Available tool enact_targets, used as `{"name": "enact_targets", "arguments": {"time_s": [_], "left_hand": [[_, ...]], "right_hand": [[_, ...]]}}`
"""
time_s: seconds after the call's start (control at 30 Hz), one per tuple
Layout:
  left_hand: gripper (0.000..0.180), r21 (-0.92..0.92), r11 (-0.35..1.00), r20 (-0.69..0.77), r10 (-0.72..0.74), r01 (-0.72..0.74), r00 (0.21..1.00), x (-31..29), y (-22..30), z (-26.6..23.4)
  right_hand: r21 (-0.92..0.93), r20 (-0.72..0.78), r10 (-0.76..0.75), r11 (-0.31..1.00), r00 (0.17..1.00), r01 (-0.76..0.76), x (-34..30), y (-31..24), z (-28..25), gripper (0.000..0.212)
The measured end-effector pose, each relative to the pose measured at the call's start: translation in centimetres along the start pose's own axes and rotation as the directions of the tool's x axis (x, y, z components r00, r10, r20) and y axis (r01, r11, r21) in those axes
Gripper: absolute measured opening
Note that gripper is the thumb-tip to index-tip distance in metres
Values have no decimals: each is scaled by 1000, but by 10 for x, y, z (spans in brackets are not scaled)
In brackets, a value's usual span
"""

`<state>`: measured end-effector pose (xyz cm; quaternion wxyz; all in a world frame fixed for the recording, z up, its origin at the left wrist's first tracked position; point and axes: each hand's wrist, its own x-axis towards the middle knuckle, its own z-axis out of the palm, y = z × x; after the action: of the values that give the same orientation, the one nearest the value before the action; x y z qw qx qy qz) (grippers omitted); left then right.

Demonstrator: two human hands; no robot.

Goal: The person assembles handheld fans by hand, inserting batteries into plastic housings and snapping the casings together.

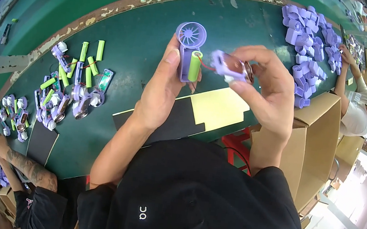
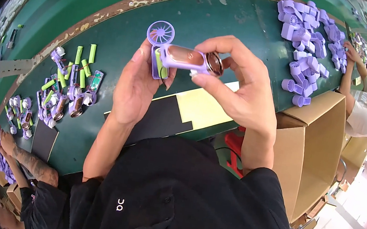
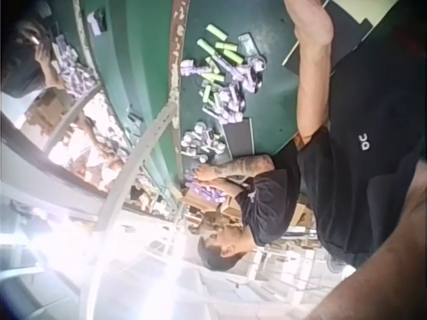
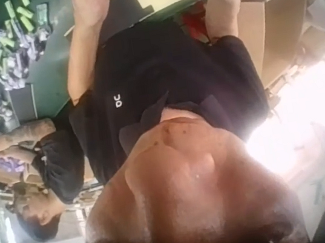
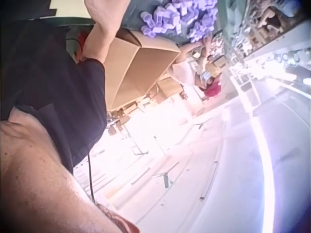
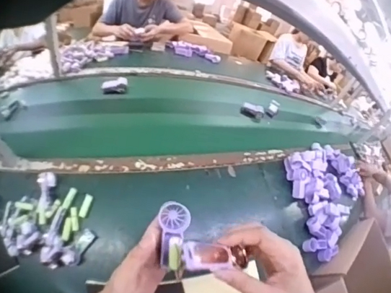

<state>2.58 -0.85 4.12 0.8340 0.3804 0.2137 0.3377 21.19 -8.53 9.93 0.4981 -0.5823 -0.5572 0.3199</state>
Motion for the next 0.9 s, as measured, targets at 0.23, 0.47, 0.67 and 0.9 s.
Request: {"name": "enact_targets", "arguments": {"time_s": [0.23,0.47,0.67,0.9], "left_hand": [[78,290,923,-80,286,-252,955,-8,-19,-21],[85,204,957,-77,225,-206,971,-17,-42,-31],[88,-5,989,-139,145,-148,980,-24,-63,-28],[90,-211,976,-71,36,-51,997,-13,-56,-7]], "right_hand": [[-43,-122,275,959,954,-282,-11,-16,-2,33],[99,105,543,828,833,-552,-6,-12,-19,39],[351,213,482,774,850,-527,-9,-3,-20,50],[345,243,456,785,856,-515,-10,-6,-11,50]]}}
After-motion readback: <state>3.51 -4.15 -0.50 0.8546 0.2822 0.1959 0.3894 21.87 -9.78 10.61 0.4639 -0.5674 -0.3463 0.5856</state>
